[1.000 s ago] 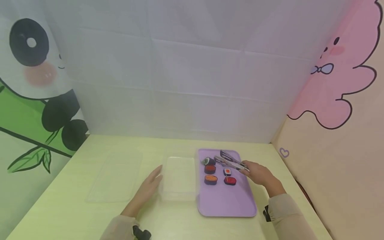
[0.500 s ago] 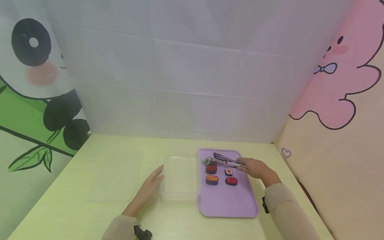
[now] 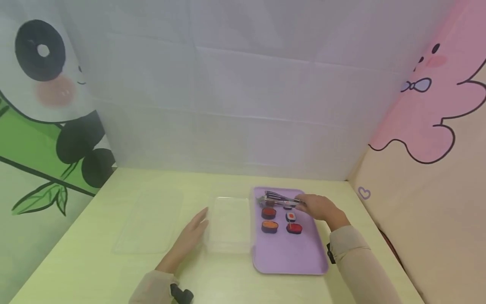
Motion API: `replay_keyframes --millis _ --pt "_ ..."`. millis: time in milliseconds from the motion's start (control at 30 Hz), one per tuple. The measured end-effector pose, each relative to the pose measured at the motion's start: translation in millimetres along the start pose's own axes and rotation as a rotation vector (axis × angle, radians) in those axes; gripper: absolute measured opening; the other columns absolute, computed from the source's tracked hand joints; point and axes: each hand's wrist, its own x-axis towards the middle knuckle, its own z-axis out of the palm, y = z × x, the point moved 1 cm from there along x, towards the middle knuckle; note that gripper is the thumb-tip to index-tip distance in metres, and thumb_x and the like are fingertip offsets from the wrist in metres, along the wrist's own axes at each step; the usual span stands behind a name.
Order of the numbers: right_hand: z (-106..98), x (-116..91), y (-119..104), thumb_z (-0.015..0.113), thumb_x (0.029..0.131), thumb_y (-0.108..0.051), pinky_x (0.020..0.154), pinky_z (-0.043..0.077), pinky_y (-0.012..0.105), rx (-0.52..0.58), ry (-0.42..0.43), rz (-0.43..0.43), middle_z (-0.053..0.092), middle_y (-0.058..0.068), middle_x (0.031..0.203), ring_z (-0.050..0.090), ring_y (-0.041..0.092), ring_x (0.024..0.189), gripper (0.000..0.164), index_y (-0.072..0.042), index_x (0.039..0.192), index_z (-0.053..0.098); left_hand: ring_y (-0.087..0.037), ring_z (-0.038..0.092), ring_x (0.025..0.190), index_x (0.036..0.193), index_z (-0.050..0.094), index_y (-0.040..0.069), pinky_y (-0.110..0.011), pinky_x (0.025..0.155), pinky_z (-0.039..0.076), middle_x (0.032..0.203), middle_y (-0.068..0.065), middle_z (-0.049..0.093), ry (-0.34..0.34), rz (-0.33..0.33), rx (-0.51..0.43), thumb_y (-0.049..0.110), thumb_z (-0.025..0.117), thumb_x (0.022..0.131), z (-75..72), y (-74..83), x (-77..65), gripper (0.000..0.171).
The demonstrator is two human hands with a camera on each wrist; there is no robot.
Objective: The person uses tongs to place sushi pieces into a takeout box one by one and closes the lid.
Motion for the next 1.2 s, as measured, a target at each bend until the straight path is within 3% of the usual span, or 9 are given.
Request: replay_keyframes --millis 100,167,267,433,600,733,967,1200 --pt "-8 -3 -2 0.059 0.098 -0.028 0.082 0.049 0.054 0.004 0.014 0.027 0.066 0.007 0.106 0.061 0.028 0.095 0.037 -0.004 0.126 0.060 -0.045 0.033 0.135 0.154 0.026 0.007 -0.055 0.105 0.036 0.155 -0.022 0.026 0.003 0.003 -0.006 0.023 0.041 0.107 -2.2 2.5 -2.3 0.052" --pt "-14 -5 -4 0.059 0.098 -0.029 0.085 0.048 0.057 0.003 0.025 0.039 0.066 0.011 0.110 0.061 0.033 0.101 0.039 -0.004 0.128 0.059 -0.046 0.033 0.135 0.153 0.026 0.004 -0.055 0.105 0.036 0.154 -0.024 0.026 0.004 0.007 -0.015 0.020 0.041 0.106 -3.9 14.1 -8.4 0.051" --pt "-23 -8 -10 0.060 0.098 -0.028 0.085 0.048 0.058 0.003 0.055 0.032 0.066 0.011 0.109 0.062 0.033 0.099 0.038 -0.004 0.127 0.060 -0.047 0.032 0.135 0.152 0.026 0.002 -0.057 0.105 0.035 0.153 -0.026 0.026 0.003 0.004 -0.022 0.017 0.040 0.106 -5.1 19.0 -11.7 0.051" --pt "-34 -8 -25 0.059 0.099 -0.029 0.087 0.048 0.057 0.002 0.097 -0.003 0.066 0.012 0.114 0.061 0.035 0.105 0.038 -0.004 0.127 0.060 -0.046 0.034 0.134 0.154 0.026 0.007 -0.055 0.104 0.037 0.154 -0.023 0.027 -0.011 0.012 0.008 0.022 0.040 0.107 -7.6 2.2 -6.5 0.051" --pt "-39 3 -48 0.057 0.100 -0.031 0.089 0.047 0.055 0.025 0.090 -0.058 0.065 0.011 0.116 0.061 0.033 0.106 0.038 -0.005 0.128 0.059 -0.046 0.035 0.134 0.154 0.026 0.009 -0.055 0.104 0.038 0.154 -0.023 0.027 -0.019 0.007 0.012 0.023 0.040 0.107 -10.2 2.4 -8.9 0.051" --pt "-35 16 -66 0.056 0.100 -0.031 0.091 0.048 0.052 0.011 0.061 -0.083 0.065 0.008 0.118 0.062 0.029 0.106 0.039 -0.007 0.130 0.058 -0.045 0.034 0.134 0.154 0.026 0.009 -0.055 0.105 0.036 0.155 -0.022 0.027 -0.022 -0.007 -0.006 0.024 0.040 0.107 -10.0 3.0 -11.2 0.051" --pt "-24 41 -98 0.057 0.100 -0.034 0.083 0.050 0.044 -0.009 -0.018 -0.073 0.064 -0.001 0.110 0.058 0.017 0.089 0.040 -0.012 0.133 0.058 -0.042 0.034 0.136 0.153 0.030 0.011 -0.052 0.106 0.036 0.154 -0.019 0.029 0.017 -0.056 0.015 0.025 0.042 0.106 -9.4 1.6 -13.9 0.051" --pt "-5 58 -116 0.056 0.100 -0.036 0.097 0.046 0.047 -0.036 -0.085 -0.052 0.059 0.006 0.132 0.056 0.026 0.118 0.045 -0.013 0.139 0.054 -0.041 0.037 0.134 0.153 0.030 0.011 -0.052 0.105 0.037 0.154 -0.019 0.030 0.005 -0.054 0.020 0.025 0.042 0.106 -9.9 2.6 -17.1 0.051"
